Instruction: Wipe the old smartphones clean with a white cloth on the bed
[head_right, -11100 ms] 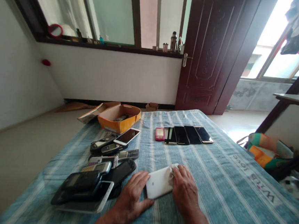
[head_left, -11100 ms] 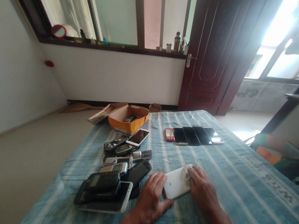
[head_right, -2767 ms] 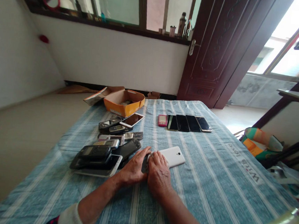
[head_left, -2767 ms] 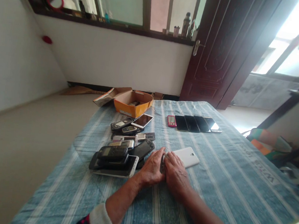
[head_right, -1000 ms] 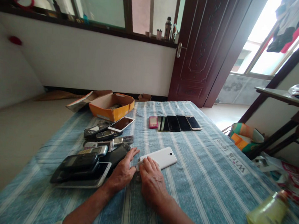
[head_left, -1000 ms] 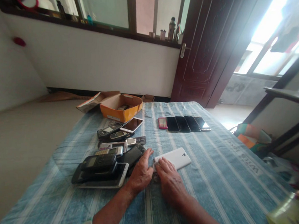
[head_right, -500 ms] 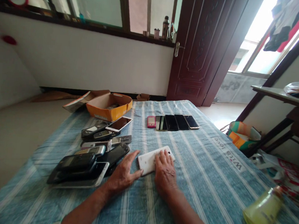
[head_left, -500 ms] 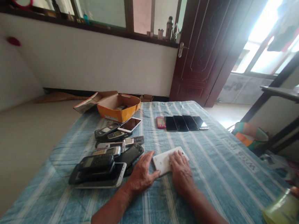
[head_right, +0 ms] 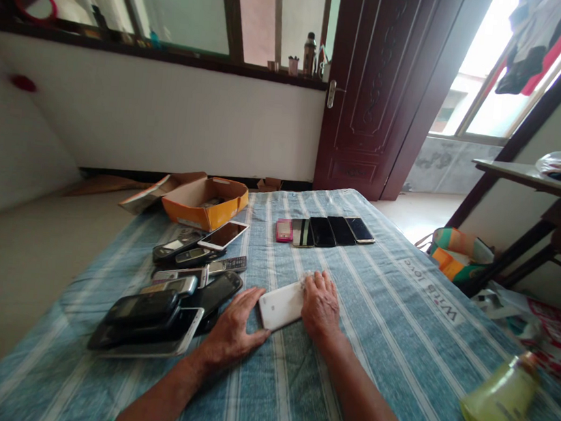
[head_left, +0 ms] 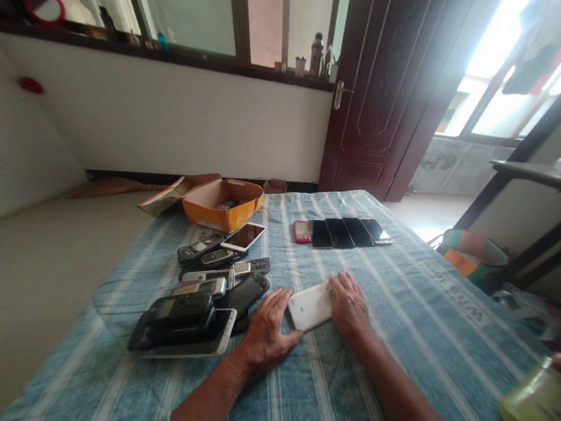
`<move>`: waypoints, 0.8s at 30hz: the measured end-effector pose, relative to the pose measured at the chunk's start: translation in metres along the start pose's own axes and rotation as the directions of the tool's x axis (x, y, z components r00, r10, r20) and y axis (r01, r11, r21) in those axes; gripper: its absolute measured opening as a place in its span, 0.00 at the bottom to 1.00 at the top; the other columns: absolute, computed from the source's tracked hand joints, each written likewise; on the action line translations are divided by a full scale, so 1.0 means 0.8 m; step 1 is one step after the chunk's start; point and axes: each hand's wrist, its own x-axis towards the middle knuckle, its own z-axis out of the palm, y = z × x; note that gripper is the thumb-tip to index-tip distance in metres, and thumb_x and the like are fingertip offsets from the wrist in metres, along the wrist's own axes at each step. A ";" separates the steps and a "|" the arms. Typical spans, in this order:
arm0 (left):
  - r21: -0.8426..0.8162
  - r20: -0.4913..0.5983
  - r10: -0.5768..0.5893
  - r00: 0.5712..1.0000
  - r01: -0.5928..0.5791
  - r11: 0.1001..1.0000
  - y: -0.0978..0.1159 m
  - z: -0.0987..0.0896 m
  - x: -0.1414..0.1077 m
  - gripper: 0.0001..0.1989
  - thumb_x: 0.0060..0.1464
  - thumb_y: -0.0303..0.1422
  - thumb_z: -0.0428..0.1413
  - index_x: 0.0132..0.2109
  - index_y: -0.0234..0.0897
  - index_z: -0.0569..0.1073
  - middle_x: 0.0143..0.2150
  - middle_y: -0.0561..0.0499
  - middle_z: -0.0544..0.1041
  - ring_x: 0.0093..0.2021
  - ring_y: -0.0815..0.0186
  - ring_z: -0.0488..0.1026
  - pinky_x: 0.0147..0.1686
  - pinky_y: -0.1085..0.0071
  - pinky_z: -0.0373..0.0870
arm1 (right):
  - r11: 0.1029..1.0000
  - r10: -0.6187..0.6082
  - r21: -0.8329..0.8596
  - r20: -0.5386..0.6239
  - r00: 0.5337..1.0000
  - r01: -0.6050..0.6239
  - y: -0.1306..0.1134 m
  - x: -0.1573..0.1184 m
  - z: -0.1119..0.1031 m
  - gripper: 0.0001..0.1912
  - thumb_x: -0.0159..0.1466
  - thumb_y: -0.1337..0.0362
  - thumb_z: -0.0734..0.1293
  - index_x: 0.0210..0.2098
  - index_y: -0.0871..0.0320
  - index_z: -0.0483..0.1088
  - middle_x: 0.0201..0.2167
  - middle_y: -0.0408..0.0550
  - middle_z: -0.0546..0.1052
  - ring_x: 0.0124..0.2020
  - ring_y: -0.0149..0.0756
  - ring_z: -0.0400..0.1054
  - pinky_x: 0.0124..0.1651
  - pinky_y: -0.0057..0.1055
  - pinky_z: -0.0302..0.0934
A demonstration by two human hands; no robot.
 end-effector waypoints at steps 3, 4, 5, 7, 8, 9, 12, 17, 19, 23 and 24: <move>0.023 -0.020 0.031 0.999 -0.030 0.999 -0.002 0.002 0.000 0.32 0.40 0.34 0.59 0.55 0.29 0.67 0.54 0.35 0.73 0.56 0.46 0.67 0.56 0.51 0.66 | 0.989 -0.141 0.033 0.006 0.990 0.141 -0.018 -0.017 0.004 0.21 0.65 0.71 0.54 0.56 0.59 0.66 0.61 0.55 0.63 0.65 0.45 0.48 0.64 0.41 0.46; 0.031 -0.028 0.039 0.999 -0.038 0.999 -0.003 0.003 -0.001 0.33 0.40 0.34 0.60 0.55 0.29 0.67 0.54 0.35 0.73 0.56 0.46 0.68 0.56 0.51 0.66 | 0.974 -0.220 0.063 0.022 0.975 0.219 -0.026 -0.023 0.005 0.22 0.65 0.72 0.55 0.56 0.59 0.66 0.61 0.54 0.63 0.66 0.44 0.48 0.64 0.40 0.45; 0.038 -0.035 0.047 0.998 -0.045 0.998 -0.004 0.004 -0.001 0.33 0.40 0.34 0.60 0.55 0.29 0.67 0.54 0.36 0.73 0.56 0.46 0.68 0.56 0.51 0.66 | 0.952 -0.295 0.095 0.040 0.955 0.291 -0.034 -0.028 0.006 0.22 0.64 0.72 0.56 0.56 0.59 0.65 0.62 0.53 0.62 0.66 0.43 0.47 0.65 0.39 0.44; 0.050 -0.042 0.060 0.997 -0.057 0.997 -0.007 0.007 -0.002 0.33 0.40 0.35 0.60 0.56 0.29 0.67 0.54 0.36 0.72 0.56 0.47 0.68 0.56 0.52 0.66 | 0.918 -0.381 0.142 0.059 0.923 0.370 -0.044 -0.034 0.006 0.22 0.64 0.71 0.56 0.57 0.58 0.64 0.62 0.52 0.62 0.66 0.42 0.47 0.65 0.39 0.43; 0.056 -0.042 0.062 0.997 -0.060 0.997 -0.008 0.007 -0.003 0.33 0.40 0.35 0.60 0.56 0.29 0.67 0.54 0.36 0.72 0.56 0.47 0.68 0.56 0.52 0.66 | 0.911 -0.396 0.155 0.065 0.916 0.383 -0.046 -0.034 0.006 0.22 0.64 0.71 0.56 0.57 0.57 0.64 0.62 0.51 0.62 0.66 0.41 0.48 0.66 0.39 0.43; 0.061 -0.041 0.062 0.997 -0.059 0.996 -0.008 0.008 -0.003 0.33 0.40 0.35 0.60 0.56 0.29 0.67 0.54 0.35 0.72 0.56 0.47 0.68 0.56 0.52 0.66 | 0.912 -0.393 0.158 0.068 0.917 0.379 -0.046 -0.033 0.005 0.22 0.65 0.70 0.56 0.57 0.56 0.64 0.62 0.50 0.63 0.65 0.40 0.48 0.65 0.40 0.42; 0.069 -0.027 0.049 0.998 -0.047 0.996 -0.007 0.007 -0.004 0.33 0.41 0.34 0.59 0.56 0.29 0.66 0.55 0.36 0.72 0.57 0.46 0.67 0.55 0.51 0.66 | 0.944 -0.314 0.125 0.059 0.948 0.305 -0.031 -0.021 0.003 0.20 0.67 0.68 0.54 0.55 0.54 0.66 0.61 0.50 0.63 0.65 0.41 0.48 0.65 0.42 0.42; 0.045 -0.010 0.023 1.000 -0.022 0.999 -0.003 0.003 -0.005 0.33 0.40 0.33 0.59 0.56 0.32 0.66 0.55 0.38 0.72 0.57 0.47 0.67 0.56 0.49 0.65 | 1.000 -0.019 -0.004 0.011 1.000 0.019 0.000 -0.005 0.001 0.19 0.68 0.65 0.54 0.54 0.54 0.67 0.61 0.54 0.63 0.65 0.48 0.48 0.62 0.49 0.44; 0.035 -0.003 0.010 1.000 -0.010 0.999 -0.002 0.003 -0.005 0.33 0.40 0.33 0.60 0.56 0.33 0.66 0.56 0.38 0.72 0.58 0.47 0.66 0.57 0.49 0.64 | 0.997 0.060 -0.042 0.003 0.998 -0.060 0.006 -0.004 0.001 0.19 0.68 0.64 0.53 0.55 0.55 0.67 0.61 0.56 0.63 0.64 0.52 0.49 0.60 0.51 0.47; 0.027 0.006 -0.023 1.000 0.023 0.999 -0.001 0.003 -0.006 0.34 0.38 0.32 0.61 0.56 0.31 0.67 0.56 0.36 0.72 0.58 0.47 0.65 0.58 0.50 0.63 | 0.998 0.021 -0.060 -0.009 1.000 -0.021 0.007 -0.007 0.007 0.20 0.68 0.67 0.53 0.55 0.57 0.67 0.60 0.58 0.64 0.63 0.51 0.51 0.59 0.48 0.50; 0.026 0.008 -0.032 0.999 0.031 0.999 0.000 0.003 -0.006 0.34 0.38 0.32 0.61 0.56 0.31 0.67 0.56 0.36 0.72 0.58 0.47 0.65 0.58 0.50 0.63 | 0.999 -0.007 -0.052 -0.016 1.000 0.006 0.007 -0.008 0.009 0.21 0.67 0.69 0.53 0.55 0.57 0.67 0.60 0.58 0.64 0.63 0.50 0.51 0.60 0.46 0.50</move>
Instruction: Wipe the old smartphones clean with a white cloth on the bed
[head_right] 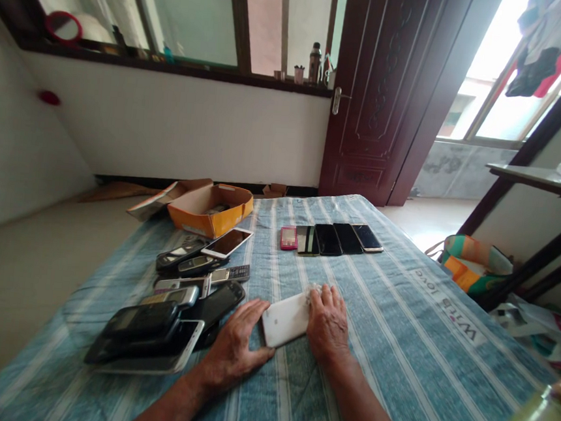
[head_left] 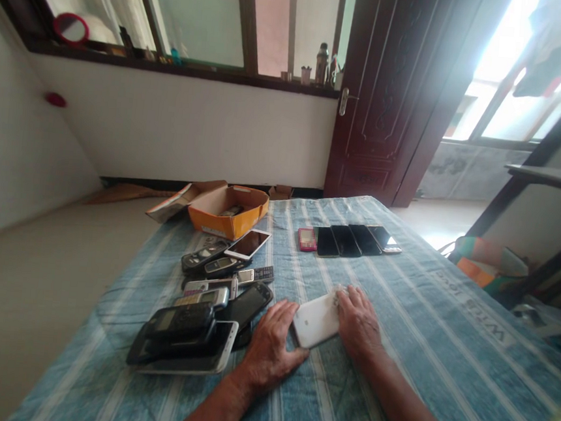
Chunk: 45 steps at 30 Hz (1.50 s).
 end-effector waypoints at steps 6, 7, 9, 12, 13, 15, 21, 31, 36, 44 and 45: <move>-0.013 0.015 -0.027 1.000 0.027 1.000 0.007 -0.005 0.004 0.34 0.38 0.33 0.61 0.56 0.30 0.67 0.54 0.36 0.72 0.57 0.47 0.66 0.57 0.51 0.64 | 0.979 -0.169 0.106 -0.036 0.985 0.172 -0.018 -0.002 0.008 0.24 0.64 0.74 0.53 0.59 0.61 0.61 0.57 0.54 0.67 0.63 0.44 0.51 0.63 0.43 0.46; -0.021 0.011 -0.023 1.000 0.023 0.999 0.008 -0.006 0.005 0.34 0.38 0.33 0.61 0.56 0.30 0.67 0.54 0.37 0.73 0.57 0.47 0.67 0.57 0.51 0.64 | 0.970 -0.203 0.131 -0.025 0.979 0.204 -0.024 -0.001 0.007 0.24 0.64 0.74 0.53 0.58 0.61 0.61 0.57 0.54 0.68 0.63 0.44 0.52 0.63 0.43 0.45; -0.045 -0.006 -0.021 1.000 0.021 0.999 0.008 -0.006 0.006 0.34 0.39 0.34 0.60 0.56 0.30 0.67 0.54 0.37 0.73 0.56 0.48 0.68 0.56 0.52 0.65 | 0.945 -0.279 0.180 0.004 0.960 0.273 -0.038 0.001 0.004 0.20 0.64 0.74 0.54 0.53 0.61 0.65 0.55 0.54 0.69 0.62 0.43 0.53 0.63 0.42 0.44; -0.085 -0.036 -0.030 0.999 0.026 0.996 0.005 -0.003 0.005 0.36 0.37 0.32 0.60 0.57 0.31 0.65 0.55 0.37 0.71 0.56 0.49 0.68 0.56 0.54 0.65 | 0.911 -0.357 0.236 0.034 0.934 0.340 -0.057 0.006 -0.004 0.14 0.64 0.72 0.56 0.46 0.58 0.69 0.52 0.53 0.69 0.56 0.40 0.57 0.59 0.37 0.49; -0.094 -0.045 -0.030 0.999 0.026 0.995 0.004 -0.002 0.004 0.37 0.36 0.32 0.60 0.58 0.32 0.65 0.55 0.37 0.71 0.56 0.49 0.68 0.56 0.54 0.65 | 0.906 -0.367 0.244 0.044 0.929 0.346 -0.062 0.008 -0.006 0.13 0.64 0.72 0.57 0.44 0.58 0.69 0.50 0.52 0.69 0.53 0.39 0.59 0.56 0.35 0.52; -0.107 -0.065 -0.027 0.998 0.019 0.994 0.002 0.000 0.002 0.38 0.36 0.32 0.60 0.58 0.33 0.64 0.55 0.38 0.71 0.56 0.49 0.68 0.56 0.53 0.66 | 0.909 -0.369 0.237 0.067 0.927 0.344 -0.070 0.014 -0.009 0.10 0.63 0.71 0.58 0.40 0.58 0.70 0.45 0.51 0.70 0.46 0.37 0.61 0.49 0.32 0.55; -0.113 -0.074 -0.022 0.997 0.013 0.993 -0.001 0.002 -0.002 0.38 0.38 0.31 0.61 0.59 0.35 0.63 0.56 0.39 0.71 0.57 0.48 0.67 0.57 0.53 0.65 | 0.900 -0.428 0.126 0.070 0.901 0.418 -0.080 0.029 -0.012 0.06 0.60 0.70 0.62 0.30 0.58 0.70 0.33 0.48 0.70 0.40 0.38 0.59 0.44 0.33 0.51; -0.050 -0.068 -0.008 0.998 0.004 0.999 -0.008 0.007 -0.006 0.36 0.40 0.34 0.61 0.59 0.31 0.64 0.56 0.36 0.71 0.57 0.46 0.67 0.55 0.52 0.67 | 0.914 -0.404 0.004 0.117 0.907 0.407 -0.093 0.034 -0.019 0.09 0.61 0.68 0.60 0.29 0.59 0.71 0.32 0.52 0.71 0.38 0.42 0.60 0.42 0.38 0.50; -0.043 -0.030 -0.076 0.997 0.075 0.996 -0.001 0.005 -0.005 0.36 0.37 0.29 0.58 0.58 0.32 0.66 0.56 0.37 0.71 0.57 0.47 0.67 0.57 0.53 0.65 | 0.931 -0.346 -0.074 0.137 0.928 0.358 -0.075 0.041 -0.024 0.10 0.60 0.71 0.60 0.30 0.60 0.73 0.34 0.54 0.71 0.40 0.44 0.61 0.43 0.39 0.50; -0.094 0.005 -0.104 0.995 0.104 0.990 0.010 -0.005 -0.002 0.35 0.36 0.27 0.58 0.57 0.35 0.67 0.55 0.38 0.72 0.57 0.48 0.66 0.56 0.51 0.64 | 0.978 -0.127 -0.154 0.086 0.988 0.139 -0.014 0.049 -0.028 0.13 0.64 0.70 0.57 0.32 0.58 0.73 0.36 0.54 0.72 0.41 0.44 0.62 0.42 0.37 0.51; -0.095 0.009 -0.106 0.994 0.106 0.990 0.011 -0.007 -0.001 0.35 0.35 0.27 0.57 0.57 0.34 0.67 0.54 0.37 0.72 0.57 0.48 0.66 0.56 0.51 0.64 | 0.978 -0.100 -0.173 0.084 0.991 0.114 -0.009 0.050 -0.029 0.13 0.64 0.70 0.57 0.32 0.58 0.73 0.37 0.54 0.72 0.41 0.45 0.62 0.41 0.37 0.51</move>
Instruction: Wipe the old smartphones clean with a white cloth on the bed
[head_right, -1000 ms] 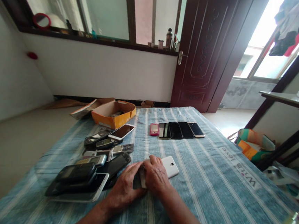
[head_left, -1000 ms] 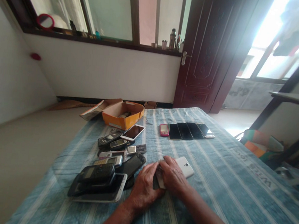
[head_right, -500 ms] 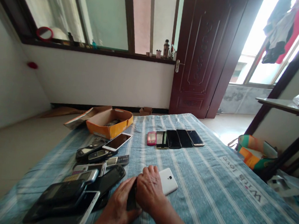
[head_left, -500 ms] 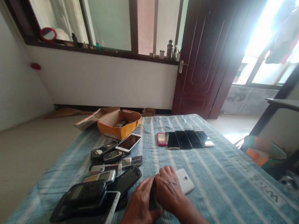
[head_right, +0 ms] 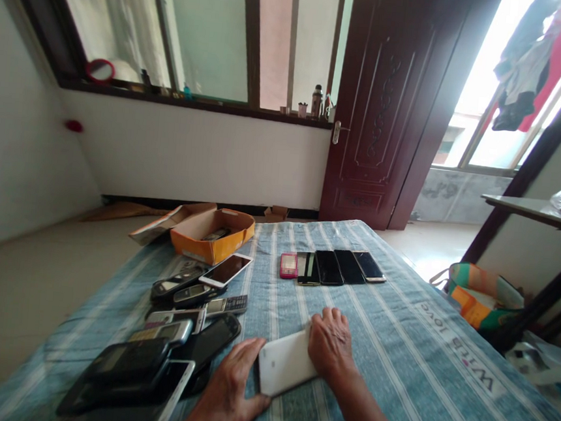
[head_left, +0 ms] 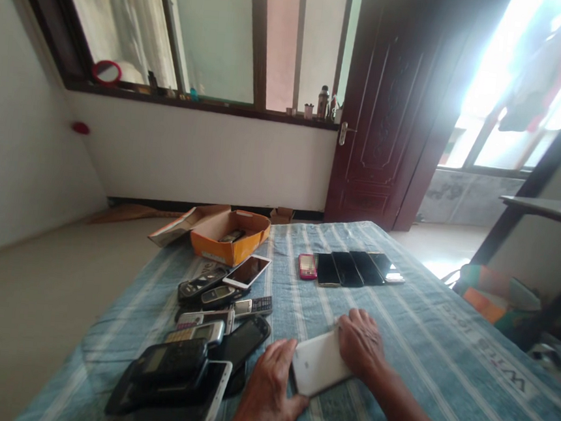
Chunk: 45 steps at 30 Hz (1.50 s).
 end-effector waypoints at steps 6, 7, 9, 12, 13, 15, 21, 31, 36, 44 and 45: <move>0.017 0.006 -0.001 1.000 0.001 1.000 0.007 -0.005 0.002 0.34 0.35 0.27 0.57 0.55 0.30 0.69 0.54 0.36 0.72 0.56 0.47 0.66 0.57 0.51 0.64 | 0.983 0.177 -0.057 0.002 0.984 -0.176 0.014 -0.006 0.001 0.15 0.66 0.69 0.55 0.36 0.59 0.73 0.37 0.55 0.73 0.42 0.45 0.64 0.39 0.35 0.53; 0.020 0.003 0.003 1.000 -0.003 1.000 0.007 -0.005 0.003 0.34 0.34 0.27 0.57 0.55 0.31 0.69 0.53 0.36 0.72 0.56 0.47 0.66 0.57 0.51 0.64 | 0.982 0.181 -0.053 -0.004 0.983 -0.181 0.014 -0.009 0.002 0.15 0.66 0.70 0.55 0.36 0.59 0.73 0.37 0.55 0.73 0.42 0.45 0.64 0.39 0.35 0.53; 0.022 -0.006 0.012 1.000 -0.012 1.000 0.006 -0.005 0.003 0.34 0.34 0.27 0.57 0.54 0.32 0.69 0.53 0.37 0.73 0.56 0.47 0.67 0.56 0.50 0.64 | 0.984 0.172 -0.039 -0.024 0.985 -0.173 0.012 -0.015 0.004 0.16 0.66 0.71 0.55 0.37 0.59 0.73 0.37 0.54 0.73 0.42 0.45 0.64 0.40 0.35 0.54; 0.027 -0.013 0.022 1.000 -0.022 0.999 0.005 -0.004 0.004 0.33 0.34 0.27 0.57 0.53 0.33 0.70 0.52 0.38 0.74 0.55 0.47 0.67 0.56 0.50 0.65 | 0.986 0.166 -0.008 -0.043 0.985 -0.166 0.006 -0.017 0.004 0.16 0.66 0.72 0.54 0.37 0.59 0.73 0.36 0.53 0.74 0.41 0.44 0.65 0.41 0.34 0.55; 0.031 -0.016 0.028 0.999 -0.027 0.999 0.005 -0.004 0.004 0.32 0.34 0.27 0.57 0.53 0.33 0.70 0.52 0.39 0.74 0.55 0.47 0.67 0.55 0.50 0.66 | 0.985 0.173 0.001 -0.041 0.984 -0.173 0.003 -0.015 0.003 0.16 0.66 0.72 0.54 0.36 0.59 0.73 0.36 0.53 0.74 0.41 0.44 0.65 0.41 0.34 0.55; 0.040 -0.021 0.040 0.999 -0.039 0.998 0.006 -0.005 0.004 0.32 0.34 0.27 0.57 0.53 0.33 0.70 0.51 0.39 0.74 0.55 0.47 0.68 0.55 0.51 0.66 | 0.982 0.188 0.017 -0.030 0.982 -0.187 -0.002 -0.008 0.000 0.16 0.66 0.72 0.54 0.36 0.59 0.73 0.36 0.53 0.74 0.41 0.43 0.66 0.40 0.33 0.55; 0.087 0.008 0.044 0.999 -0.044 0.995 0.011 -0.010 0.005 0.31 0.36 0.27 0.58 0.53 0.32 0.70 0.52 0.39 0.74 0.55 0.48 0.68 0.55 0.52 0.66 | 0.977 0.210 0.032 0.054 0.976 -0.212 -0.013 0.009 -0.005 0.15 0.65 0.73 0.54 0.37 0.59 0.72 0.38 0.52 0.74 0.40 0.40 0.67 0.36 0.30 0.54; 0.150 0.068 0.034 0.997 -0.044 0.988 0.012 -0.011 0.008 0.32 0.37 0.27 0.60 0.54 0.29 0.70 0.55 0.36 0.73 0.57 0.48 0.66 0.58 0.52 0.63 | 0.985 0.171 0.005 0.025 0.985 -0.171 -0.002 -0.050 -0.012 0.16 0.65 0.75 0.52 0.37 0.59 0.69 0.36 0.51 0.74 0.39 0.42 0.68 0.37 0.32 0.54; 0.158 0.076 0.058 0.995 -0.069 0.985 0.012 -0.011 0.010 0.32 0.37 0.28 0.61 0.54 0.30 0.70 0.53 0.37 0.74 0.56 0.48 0.68 0.57 0.51 0.64 | 0.989 0.111 0.094 -0.002 0.994 -0.111 0.020 -0.081 -0.008 0.14 0.63 0.75 0.55 0.36 0.57 0.69 0.34 0.48 0.76 0.37 0.39 0.69 0.36 0.30 0.55; 0.143 0.056 0.117 0.992 -0.124 0.982 0.005 -0.005 0.011 0.31 0.38 0.30 0.62 0.54 0.26 0.69 0.53 0.35 0.74 0.55 0.47 0.68 0.55 0.51 0.66 | 0.891 0.178 0.453 -0.423 0.888 0.037 0.036 -0.060 0.001 0.10 0.64 0.67 0.58 0.42 0.59 0.69 0.38 0.53 0.76 0.40 0.41 0.70 0.43 0.34 0.62; 0.143 0.050 0.128 0.991 -0.134 0.981 0.003 -0.004 0.011 0.31 0.39 0.30 0.62 0.54 0.26 0.69 0.53 0.35 0.74 0.54 0.47 0.69 0.55 0.50 0.66 | 0.876 0.119 0.464 -0.469 0.875 0.130 0.028 -0.061 0.002 0.10 0.64 0.67 0.58 0.42 0.58 0.69 0.38 0.53 0.76 0.40 0.40 0.69 0.43 0.34 0.63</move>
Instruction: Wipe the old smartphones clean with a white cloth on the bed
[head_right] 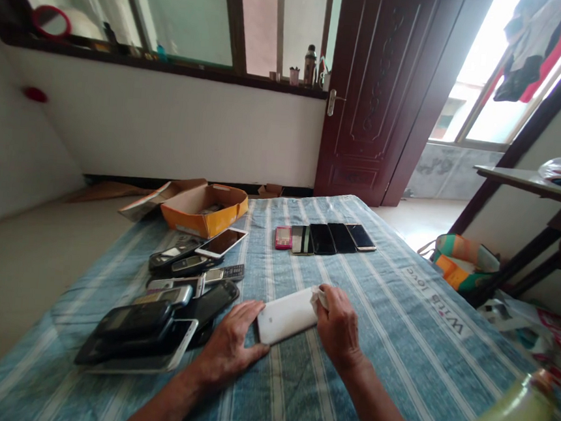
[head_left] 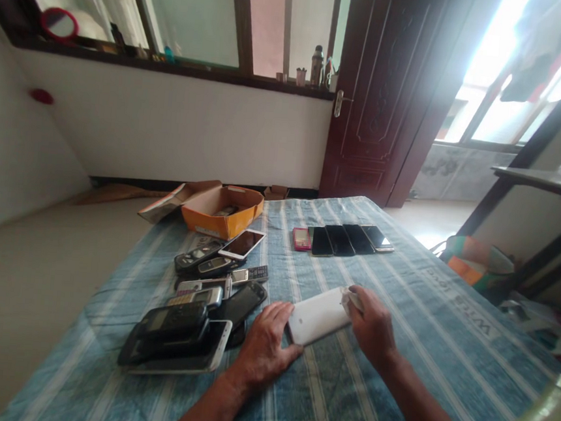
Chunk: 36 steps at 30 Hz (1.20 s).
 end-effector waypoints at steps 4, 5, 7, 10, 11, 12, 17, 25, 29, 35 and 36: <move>0.007 -0.015 0.041 0.999 -0.041 0.999 -0.006 0.006 -0.002 0.31 0.41 0.33 0.60 0.54 0.25 0.69 0.53 0.33 0.73 0.55 0.47 0.69 0.55 0.50 0.67 | 0.921 -0.352 0.215 0.107 0.930 0.325 -0.039 -0.018 0.015 0.10 0.65 0.70 0.57 0.43 0.58 0.67 0.40 0.53 0.73 0.43 0.38 0.66 0.45 0.34 0.63; 0.012 -0.015 0.047 0.999 -0.047 0.999 -0.008 0.007 -0.002 0.30 0.41 0.32 0.60 0.54 0.25 0.69 0.53 0.33 0.73 0.55 0.46 0.68 0.55 0.50 0.66 | 0.895 -0.419 0.231 0.149 0.895 0.381 -0.049 -0.023 0.018 0.10 0.66 0.71 0.56 0.42 0.59 0.67 0.40 0.53 0.73 0.44 0.38 0.65 0.46 0.35 0.63; 0.024 -0.013 0.054 0.998 -0.053 0.998 -0.010 0.010 -0.003 0.30 0.41 0.31 0.59 0.54 0.26 0.69 0.54 0.33 0.73 0.56 0.46 0.68 0.55 0.50 0.66 | 0.865 -0.493 0.228 0.218 0.842 0.447 -0.062 -0.028 0.022 0.10 0.66 0.70 0.56 0.41 0.59 0.68 0.39 0.53 0.73 0.43 0.39 0.64 0.48 0.39 0.62; 0.029 -0.013 0.060 0.998 -0.060 0.998 -0.011 0.011 -0.005 0.29 0.41 0.30 0.58 0.54 0.29 0.69 0.54 0.35 0.73 0.56 0.48 0.68 0.56 0.50 0.66 | 0.857 -0.516 0.180 0.280 0.809 0.484 -0.066 -0.027 0.020 0.09 0.67 0.68 0.57 0.40 0.59 0.68 0.37 0.51 0.73 0.44 0.40 0.64 0.52 0.43 0.59; 0.026 -0.013 0.062 0.998 -0.062 0.998 -0.011 0.010 -0.005 0.29 0.41 0.30 0.58 0.54 0.29 0.69 0.54 0.36 0.73 0.56 0.48 0.68 0.56 0.51 0.66 | 0.857 -0.516 0.165 0.298 0.803 0.489 -0.064 -0.026 0.019 0.09 0.68 0.68 0.57 0.40 0.59 0.68 0.37 0.51 0.73 0.44 0.40 0.63 0.53 0.43 0.58; 0.022 -0.013 0.062 0.998 -0.062 0.998 -0.010 0.009 -0.005 0.29 0.41 0.31 0.59 0.54 0.29 0.69 0.54 0.36 0.73 0.56 0.48 0.68 0.56 0.51 0.66 | 0.856 -0.516 0.153 0.314 0.797 0.493 -0.062 -0.025 0.017 0.09 0.68 0.67 0.57 0.40 0.58 0.68 0.38 0.51 0.73 0.45 0.40 0.63 0.53 0.43 0.57; -0.008 -0.016 0.046 0.999 -0.047 0.999 -0.005 0.004 -0.003 0.30 0.40 0.31 0.61 0.53 0.31 0.70 0.53 0.37 0.74 0.55 0.49 0.68 0.56 0.51 0.66 | 0.856 -0.510 0.105 0.338 0.791 0.507 -0.051 -0.025 0.013 0.08 0.67 0.67 0.59 0.40 0.57 0.69 0.39 0.49 0.73 0.47 0.39 0.63 0.56 0.43 0.54; -0.051 0.006 0.018 1.000 -0.018 0.999 0.001 -0.002 0.000 0.28 0.41 0.31 0.61 0.52 0.33 0.71 0.53 0.40 0.74 0.55 0.50 0.69 0.56 0.52 0.65 | 0.866 -0.482 0.057 0.365 0.797 0.497 -0.033 -0.015 0.004 0.05 0.65 0.68 0.62 0.40 0.57 0.69 0.40 0.50 0.74 0.49 0.41 0.64 0.54 0.42 0.55; -0.057 0.029 0.004 1.000 -0.002 0.998 0.002 -0.003 0.001 0.29 0.39 0.30 0.61 0.53 0.32 0.70 0.53 0.39 0.74 0.56 0.50 0.68 0.57 0.52 0.64 | 0.893 -0.422 0.028 0.401 0.813 0.449 -0.017 -0.006 -0.011 0.06 0.63 0.69 0.64 0.40 0.56 0.70 0.42 0.50 0.74 0.49 0.41 0.64 0.52 0.40 0.57; -0.068 0.023 -0.002 1.000 0.003 0.998 0.003 -0.004 -0.001 0.30 0.38 0.30 0.62 0.53 0.35 0.71 0.54 0.40 0.74 0.56 0.50 0.68 0.57 0.51 0.64 | 0.938 -0.277 -0.066 0.441 0.853 0.339 0.011 0.002 -0.025 0.16 0.58 0.73 0.65 0.45 0.55 0.70 0.47 0.50 0.72 0.51 0.42 0.64 0.51 0.38 0.59; -0.068 0.022 0.000 1.000 0.002 0.998 0.003 -0.004 -0.001 0.30 0.38 0.30 0.62 0.53 0.35 0.71 0.54 0.40 0.74 0.56 0.49 0.68 0.57 0.51 0.63 | 0.945 -0.248 -0.080 0.455 0.855 0.317 0.013 0.003 -0.027 0.16 0.57 0.74 0.65 0.45 0.55 0.70 0.47 0.50 0.72 0.51 0.42 0.64 0.51 0.37 0.59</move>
